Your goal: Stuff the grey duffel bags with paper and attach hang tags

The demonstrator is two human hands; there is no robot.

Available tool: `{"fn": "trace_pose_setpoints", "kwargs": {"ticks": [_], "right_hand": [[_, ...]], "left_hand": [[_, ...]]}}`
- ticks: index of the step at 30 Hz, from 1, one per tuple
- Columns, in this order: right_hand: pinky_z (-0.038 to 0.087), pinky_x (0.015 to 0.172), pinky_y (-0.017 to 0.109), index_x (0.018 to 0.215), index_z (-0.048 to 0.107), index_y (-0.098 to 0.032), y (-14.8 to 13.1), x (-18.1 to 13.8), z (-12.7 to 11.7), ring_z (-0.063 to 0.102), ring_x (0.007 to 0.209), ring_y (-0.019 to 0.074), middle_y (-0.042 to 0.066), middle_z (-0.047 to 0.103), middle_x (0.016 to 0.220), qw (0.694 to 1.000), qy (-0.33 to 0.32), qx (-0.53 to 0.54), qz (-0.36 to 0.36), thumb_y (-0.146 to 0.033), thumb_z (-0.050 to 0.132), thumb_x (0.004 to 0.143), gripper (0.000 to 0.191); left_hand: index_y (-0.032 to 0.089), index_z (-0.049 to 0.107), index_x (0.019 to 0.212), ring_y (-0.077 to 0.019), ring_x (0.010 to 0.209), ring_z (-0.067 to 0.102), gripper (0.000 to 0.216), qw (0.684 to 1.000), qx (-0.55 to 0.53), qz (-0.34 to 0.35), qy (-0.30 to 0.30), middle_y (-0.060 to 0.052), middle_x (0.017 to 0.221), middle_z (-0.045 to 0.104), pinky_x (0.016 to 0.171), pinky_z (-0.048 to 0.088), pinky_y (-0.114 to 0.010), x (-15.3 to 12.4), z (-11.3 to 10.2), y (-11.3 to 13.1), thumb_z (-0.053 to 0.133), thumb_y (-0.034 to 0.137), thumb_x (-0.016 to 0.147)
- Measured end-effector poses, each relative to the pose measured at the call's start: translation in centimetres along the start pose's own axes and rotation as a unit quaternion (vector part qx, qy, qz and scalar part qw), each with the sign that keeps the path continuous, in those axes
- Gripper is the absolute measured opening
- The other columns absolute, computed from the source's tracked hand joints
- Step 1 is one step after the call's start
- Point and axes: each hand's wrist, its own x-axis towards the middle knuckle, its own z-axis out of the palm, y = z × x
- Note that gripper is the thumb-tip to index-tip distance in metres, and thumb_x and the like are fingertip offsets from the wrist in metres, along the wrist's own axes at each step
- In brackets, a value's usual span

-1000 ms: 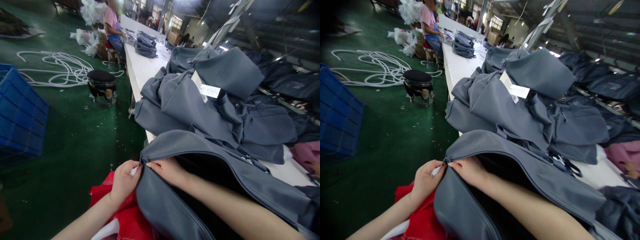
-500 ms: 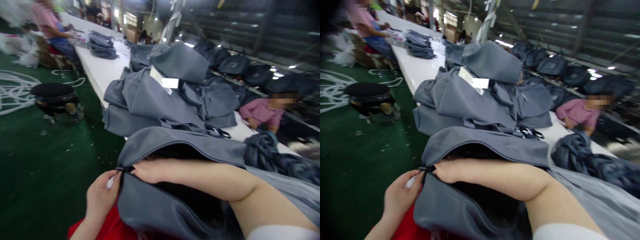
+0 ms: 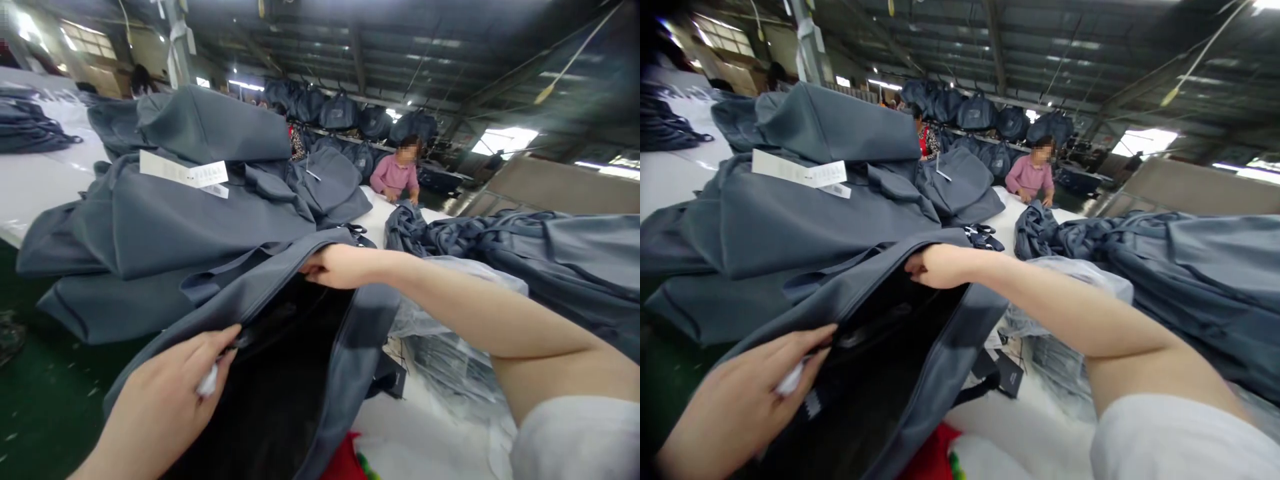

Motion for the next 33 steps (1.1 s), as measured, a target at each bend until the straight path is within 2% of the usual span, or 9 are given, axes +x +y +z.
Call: {"fn": "trace_pose_setpoints", "kwargs": {"ticks": [4, 7, 10, 12, 15, 21, 24, 29, 33], "right_hand": [[0.047, 0.091, 0.032, 0.124, 0.064, -0.012, -0.4, -2.9, 3.8, 0.062, 0.110, 0.0274, 0.015, 0.065, 0.123, 0.987, -0.134, -0.018, -0.084, -0.025, 0.067, 0.081, 0.045], [0.048, 0.081, 0.024, 0.107, 0.073, -0.017, 1.4, -6.3, 2.5, 0.067, 0.095, 0.0195, 0.007, 0.073, 0.106, 0.987, -0.101, 0.040, -0.118, -0.020, 0.060, 0.083, 0.027], [0.046, 0.075, 0.023, 0.090, 0.076, -0.020, 6.0, -9.1, -0.2, 0.067, 0.082, 0.0168, 0.002, 0.074, 0.089, 0.996, 0.064, 0.053, 0.031, -0.018, 0.052, 0.084, 0.025], [0.046, 0.080, 0.027, 0.093, 0.076, -0.016, 9.6, -10.0, -0.6, 0.066, 0.089, 0.0216, 0.007, 0.074, 0.095, 0.971, 0.164, 0.044, 0.170, -0.016, 0.050, 0.082, 0.028], [0.046, 0.088, 0.027, 0.109, 0.073, -0.014, 13.6, -9.8, 1.5, 0.064, 0.104, 0.0231, 0.009, 0.071, 0.112, 0.950, 0.184, 0.079, 0.240, -0.007, 0.049, 0.078, 0.040], [0.048, 0.081, 0.019, 0.113, 0.071, -0.020, 14.8, -9.8, 5.6, 0.067, 0.096, 0.0153, 0.003, 0.072, 0.110, 0.961, 0.142, 0.141, 0.188, -0.016, 0.052, 0.084, 0.035], [0.047, 0.080, 0.020, 0.111, 0.072, -0.019, 14.0, -10.5, 5.5, 0.067, 0.095, 0.0171, 0.005, 0.073, 0.106, 0.959, 0.164, 0.135, 0.186, -0.028, 0.060, 0.084, 0.031], [0.045, 0.076, 0.025, 0.096, 0.074, -0.016, 13.2, -10.4, 5.0, 0.066, 0.091, 0.0226, 0.010, 0.073, 0.096, 0.944, 0.203, 0.101, 0.238, -0.027, 0.059, 0.083, 0.023], [0.045, 0.070, 0.027, 0.089, 0.074, -0.013, 13.1, -10.2, 4.8, 0.066, 0.083, 0.0240, 0.013, 0.073, 0.087, 0.938, 0.202, 0.094, 0.266, -0.029, 0.053, 0.086, 0.027]], "left_hand": [[0.023, 0.064, 0.111, -0.0213, 0.091, 0.069, 0.028, 0.996, 0.000, 0.080, -0.043, -0.001, 0.105, 0.073, 0.083, 0.054, -0.034, 6.5, -0.4, 3.3, 0.047, 0.033, 0.092], [0.024, 0.059, 0.122, -0.0223, 0.099, 0.068, 0.033, 0.984, -0.019, 0.127, -0.124, -0.002, 0.116, 0.070, 0.086, 0.053, -0.036, 10.6, 1.0, 6.5, 0.048, 0.029, 0.091], [0.019, 0.059, 0.122, -0.0266, 0.103, 0.065, 0.035, 0.979, 0.002, 0.122, -0.160, -0.009, 0.120, 0.067, 0.088, 0.052, -0.040, 15.0, 3.9, 9.6, 0.049, 0.023, 0.088], [0.018, 0.066, 0.106, -0.0257, 0.095, 0.067, 0.026, 0.974, -0.012, 0.130, -0.187, -0.008, 0.106, 0.072, 0.085, 0.052, -0.037, 17.7, 6.2, 11.2, 0.048, 0.022, 0.088], [0.020, 0.070, 0.094, -0.0229, 0.091, 0.067, 0.024, 0.957, -0.063, 0.175, -0.223, -0.006, 0.096, 0.073, 0.085, 0.051, -0.033, 20.7, 9.3, 12.8, 0.047, 0.021, 0.089], [0.015, 0.065, 0.114, -0.0232, 0.106, 0.064, 0.031, 0.955, -0.096, 0.153, -0.237, -0.009, 0.113, 0.071, 0.095, 0.047, -0.032, 22.1, 11.7, 13.9, 0.051, 0.019, 0.087], [0.019, 0.067, 0.108, -0.0198, 0.098, 0.067, 0.025, 0.958, -0.107, 0.146, -0.224, -0.005, 0.105, 0.073, 0.090, 0.049, -0.029, 22.3, 11.7, 14.3, 0.050, 0.022, 0.089], [0.016, 0.062, 0.117, -0.0223, 0.101, 0.066, 0.034, 0.977, -0.022, 0.094, -0.190, -0.010, 0.110, 0.071, 0.089, 0.049, -0.029, 23.4, 12.9, 16.2, 0.058, 0.026, 0.085], [0.017, 0.068, 0.099, -0.0241, 0.089, 0.069, 0.022, 0.977, 0.015, 0.073, -0.198, -0.011, 0.094, 0.073, 0.076, 0.051, -0.030, 23.9, 14.8, 17.4, 0.054, 0.030, 0.087]]}}
